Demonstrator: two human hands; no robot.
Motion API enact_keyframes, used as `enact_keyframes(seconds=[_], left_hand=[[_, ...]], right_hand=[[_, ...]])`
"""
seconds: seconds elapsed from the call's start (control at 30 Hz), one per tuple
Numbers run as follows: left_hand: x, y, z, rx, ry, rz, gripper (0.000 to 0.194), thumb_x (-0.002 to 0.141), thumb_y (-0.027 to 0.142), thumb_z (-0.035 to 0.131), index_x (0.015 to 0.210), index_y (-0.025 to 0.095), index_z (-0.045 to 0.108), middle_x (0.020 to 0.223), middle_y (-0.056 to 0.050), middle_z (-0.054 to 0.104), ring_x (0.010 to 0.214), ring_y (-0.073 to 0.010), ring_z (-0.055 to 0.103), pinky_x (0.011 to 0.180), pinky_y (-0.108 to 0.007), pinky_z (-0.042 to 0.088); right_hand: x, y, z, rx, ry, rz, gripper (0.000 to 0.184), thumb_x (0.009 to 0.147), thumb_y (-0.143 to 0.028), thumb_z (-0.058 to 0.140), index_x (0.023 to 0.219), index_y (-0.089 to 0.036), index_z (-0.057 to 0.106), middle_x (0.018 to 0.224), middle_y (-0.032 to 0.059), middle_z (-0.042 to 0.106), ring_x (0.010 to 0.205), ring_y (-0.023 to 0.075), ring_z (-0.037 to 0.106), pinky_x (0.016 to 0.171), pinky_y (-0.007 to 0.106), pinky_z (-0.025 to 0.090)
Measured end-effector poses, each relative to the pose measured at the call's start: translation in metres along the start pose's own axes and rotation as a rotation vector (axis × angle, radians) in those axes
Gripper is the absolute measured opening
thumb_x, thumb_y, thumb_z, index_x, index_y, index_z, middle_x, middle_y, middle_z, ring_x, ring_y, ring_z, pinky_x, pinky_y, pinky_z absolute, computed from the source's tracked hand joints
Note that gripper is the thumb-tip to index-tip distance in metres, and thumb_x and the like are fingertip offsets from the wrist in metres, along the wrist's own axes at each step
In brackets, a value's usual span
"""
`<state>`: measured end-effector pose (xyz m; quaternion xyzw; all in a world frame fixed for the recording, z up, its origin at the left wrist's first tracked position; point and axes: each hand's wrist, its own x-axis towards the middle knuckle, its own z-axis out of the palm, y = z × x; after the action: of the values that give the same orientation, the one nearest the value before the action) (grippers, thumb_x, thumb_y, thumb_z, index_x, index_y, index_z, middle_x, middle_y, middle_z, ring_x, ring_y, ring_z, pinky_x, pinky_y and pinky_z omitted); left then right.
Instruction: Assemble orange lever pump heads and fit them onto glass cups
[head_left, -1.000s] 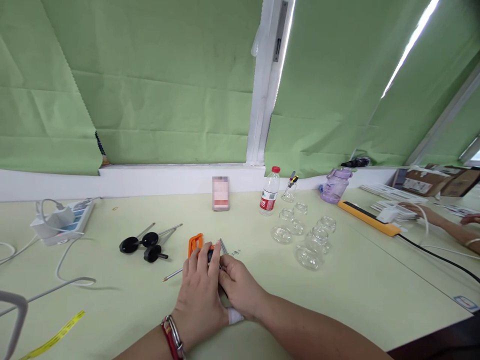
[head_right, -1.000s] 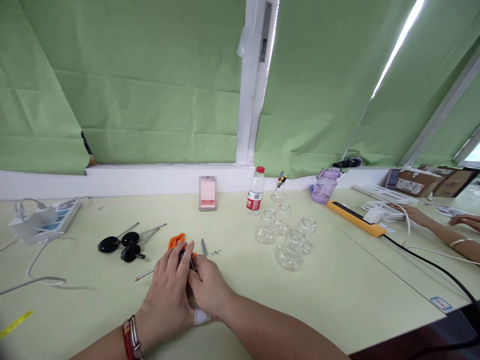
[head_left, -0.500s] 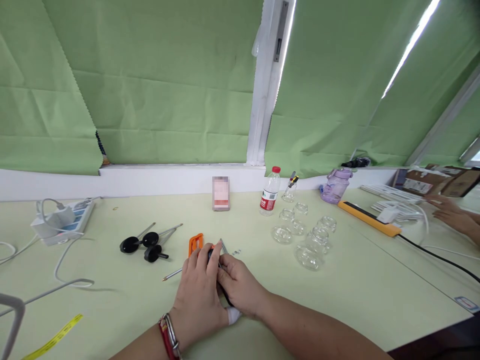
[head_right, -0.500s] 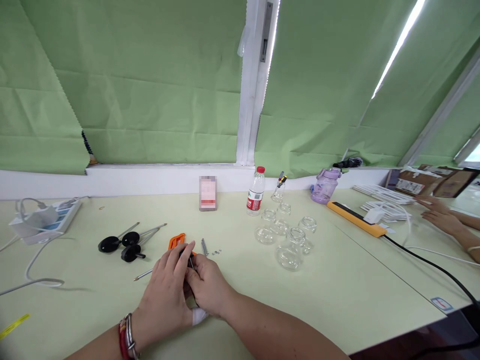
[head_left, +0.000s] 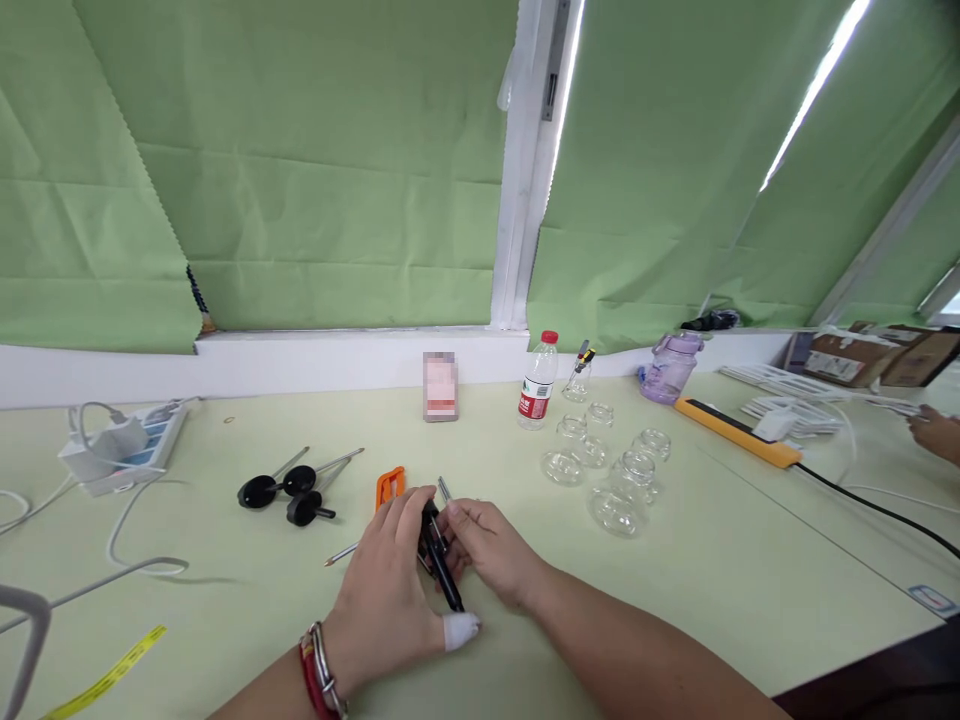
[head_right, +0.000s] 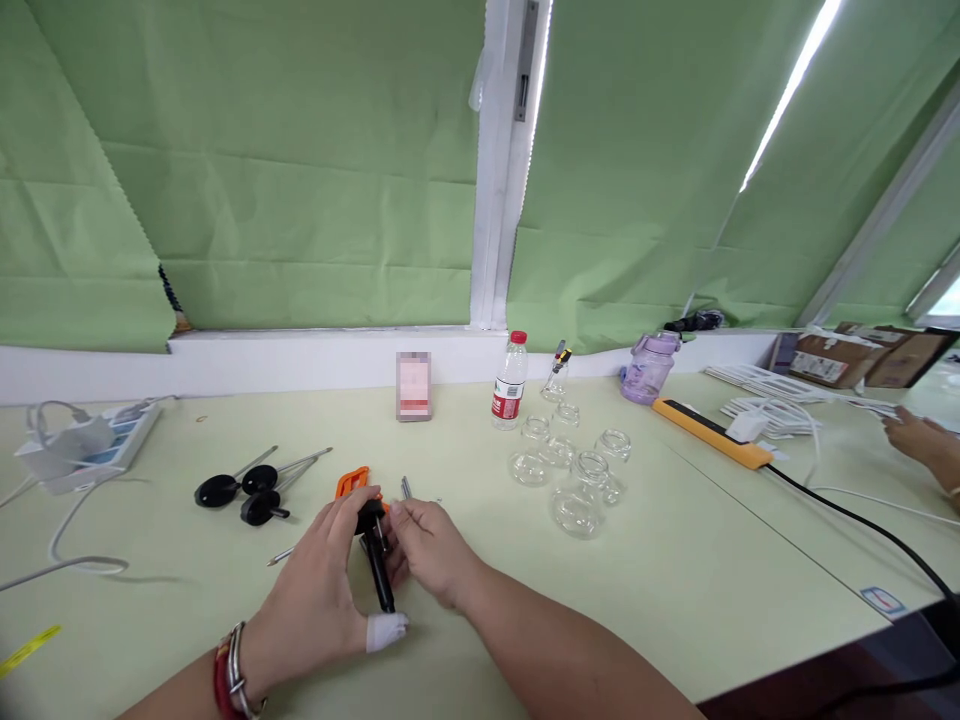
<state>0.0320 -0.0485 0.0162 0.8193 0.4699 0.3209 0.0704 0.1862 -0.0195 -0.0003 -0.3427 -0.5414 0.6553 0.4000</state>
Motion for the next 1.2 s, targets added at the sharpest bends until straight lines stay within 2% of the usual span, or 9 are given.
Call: enact_keyframes(seconds=[0.13, 0.27, 0.4, 0.53, 0.63, 0.8, 1.03, 1.2], left_hand=[[0.003, -0.003, -0.009, -0.070, -0.050, -0.075, 0.105, 0.049, 0.050, 0.076, 0.135, 0.017, 0.026, 0.127, -0.019, 0.048, 0.114, -0.0380, 0.049, 0.091, -0.054, 0.043], [0.008, 0.000, -0.022, -0.286, -0.179, -0.165, 0.095, 0.058, 0.043, 0.074, 0.135, 0.020, 0.024, 0.116, -0.015, 0.057, 0.105, -0.0316, 0.057, 0.087, -0.047, 0.047], [0.012, 0.002, -0.034, -0.498, -0.286, -0.286, 0.082, 0.063, 0.039, 0.072, 0.131, 0.021, 0.030, 0.112, -0.012, 0.060, 0.101, -0.0283, 0.059, 0.087, -0.044, 0.047], [0.014, -0.001, -0.045, -0.710, -0.379, -0.383, 0.059, 0.069, 0.039, 0.062, 0.122, 0.023, 0.042, 0.100, -0.008, 0.063, 0.095, -0.0271, 0.058, 0.079, -0.040, 0.048], [0.014, -0.004, -0.050, -0.883, -0.463, -0.461, 0.048, 0.073, 0.041, 0.055, 0.117, 0.024, 0.046, 0.091, -0.006, 0.062, 0.088, -0.0244, 0.057, 0.069, -0.034, 0.046], [0.012, -0.010, -0.046, -1.147, -0.601, -0.608, 0.044, 0.077, 0.041, 0.053, 0.116, 0.023, 0.043, 0.084, -0.002, 0.060, 0.071, -0.0189, 0.059, 0.062, -0.028, 0.041], [0.011, -0.018, -0.031, -1.259, -0.637, -0.726, 0.049, 0.070, 0.050, 0.056, 0.107, 0.020, 0.046, 0.075, -0.004, 0.061, 0.063, -0.0223, 0.062, 0.051, -0.026, 0.037], [0.013, -0.022, -0.027, -1.277, -0.643, -0.760, 0.047, 0.073, 0.054, 0.054, 0.104, 0.019, 0.048, 0.072, -0.005, 0.063, 0.060, -0.0231, 0.063, 0.049, -0.027, 0.037]], right_hand=[[0.007, -0.004, -0.018, -0.065, 0.151, -0.048, 0.049, 0.080, -0.064, 0.047, 0.082, -0.015, 0.052, 0.057, -0.0020, 0.057, 0.037, 0.0085, 0.048, 0.039, 0.021, 0.036], [0.013, -0.007, -0.039, -0.149, 0.319, -0.089, 0.036, 0.085, -0.050, 0.044, 0.082, -0.015, 0.053, 0.062, -0.0022, 0.056, 0.039, 0.0060, 0.042, 0.039, 0.020, 0.031], [0.019, -0.006, -0.055, -0.440, 0.423, -0.083, 0.027, 0.085, -0.038, 0.040, 0.082, -0.016, 0.055, 0.069, -0.0008, 0.055, 0.047, 0.0077, 0.042, 0.045, 0.021, 0.033], [0.023, 0.002, -0.063, -0.592, 0.428, -0.073, 0.017, 0.079, -0.030, 0.051, 0.076, -0.016, 0.060, 0.070, 0.0013, 0.058, 0.060, 0.0121, 0.049, 0.057, 0.025, 0.039], [0.024, 0.010, -0.064, -0.685, 0.408, -0.055, 0.013, 0.076, -0.024, 0.055, 0.079, -0.017, 0.064, 0.077, 0.0033, 0.062, 0.067, 0.0142, 0.053, 0.063, 0.027, 0.041], [0.026, 0.015, -0.067, -0.861, 0.387, -0.048, 0.012, 0.070, -0.016, 0.060, 0.079, -0.019, 0.068, 0.091, 0.0044, 0.062, 0.075, 0.0149, 0.055, 0.070, 0.027, 0.042], [0.028, 0.012, -0.069, -1.007, 0.348, -0.020, 0.008, 0.072, -0.018, 0.061, 0.076, -0.019, 0.068, 0.090, 0.0042, 0.062, 0.077, 0.0151, 0.056, 0.069, 0.026, 0.040], [0.027, 0.009, -0.068, -1.040, 0.340, -0.004, 0.007, 0.073, -0.018, 0.060, 0.073, -0.018, 0.067, 0.090, 0.0046, 0.063, 0.078, 0.0148, 0.057, 0.067, 0.024, 0.040]])
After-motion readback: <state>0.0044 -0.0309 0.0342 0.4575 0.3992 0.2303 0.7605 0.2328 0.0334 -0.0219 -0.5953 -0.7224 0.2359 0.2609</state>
